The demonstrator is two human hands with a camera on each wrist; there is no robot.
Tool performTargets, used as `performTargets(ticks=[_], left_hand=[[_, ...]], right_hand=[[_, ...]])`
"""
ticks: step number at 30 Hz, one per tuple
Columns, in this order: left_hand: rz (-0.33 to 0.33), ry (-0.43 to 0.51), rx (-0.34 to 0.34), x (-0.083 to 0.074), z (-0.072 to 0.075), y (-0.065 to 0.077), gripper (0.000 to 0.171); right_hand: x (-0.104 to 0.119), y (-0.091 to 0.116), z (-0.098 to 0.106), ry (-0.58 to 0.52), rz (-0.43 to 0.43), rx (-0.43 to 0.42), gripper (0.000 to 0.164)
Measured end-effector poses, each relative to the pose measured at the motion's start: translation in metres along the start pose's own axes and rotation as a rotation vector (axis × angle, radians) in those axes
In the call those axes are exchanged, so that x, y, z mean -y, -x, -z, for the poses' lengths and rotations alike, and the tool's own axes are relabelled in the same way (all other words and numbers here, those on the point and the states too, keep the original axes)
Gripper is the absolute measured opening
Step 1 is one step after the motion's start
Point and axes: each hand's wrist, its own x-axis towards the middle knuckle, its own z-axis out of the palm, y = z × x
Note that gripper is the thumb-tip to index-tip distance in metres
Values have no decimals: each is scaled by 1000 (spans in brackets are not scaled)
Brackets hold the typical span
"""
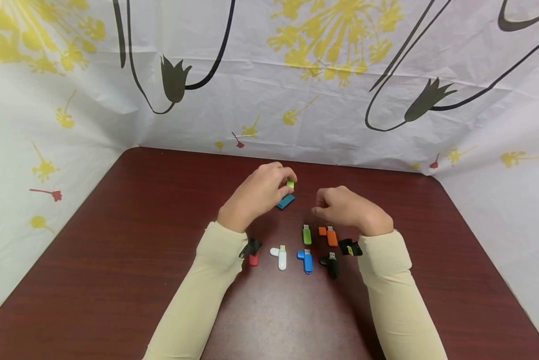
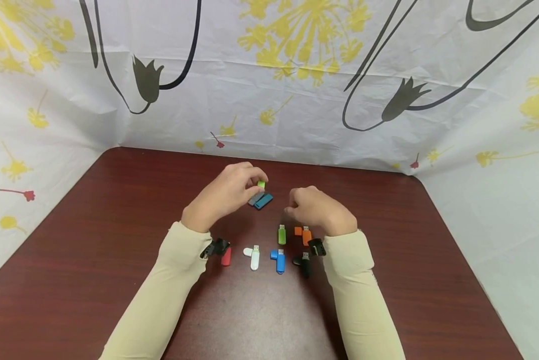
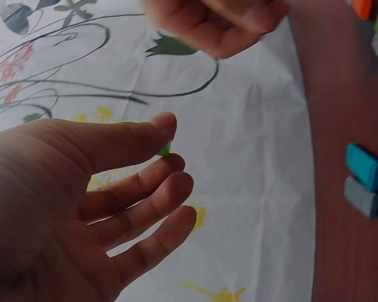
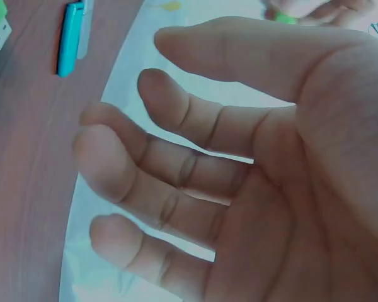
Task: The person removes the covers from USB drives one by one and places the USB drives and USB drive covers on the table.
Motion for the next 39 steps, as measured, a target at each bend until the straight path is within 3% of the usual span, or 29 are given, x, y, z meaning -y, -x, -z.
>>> performTargets(ticks=[12, 20, 28, 39], left_hand=[[-53, -92, 165, -12, -45, -10, 18], [-12, -125, 272, -18, -66, -9, 9], [51, -132, 355, -18, -79, -6, 20], [82, -137, 395, -15, -91, -8, 14]], right_hand=[[-6, 7, 8, 22, 31, -82, 14], [-9, 10, 12, 26, 16, -99, 17], [-12, 11, 13, -4, 3, -86, 17], [-12, 12, 12, -15, 2, -66, 17]])
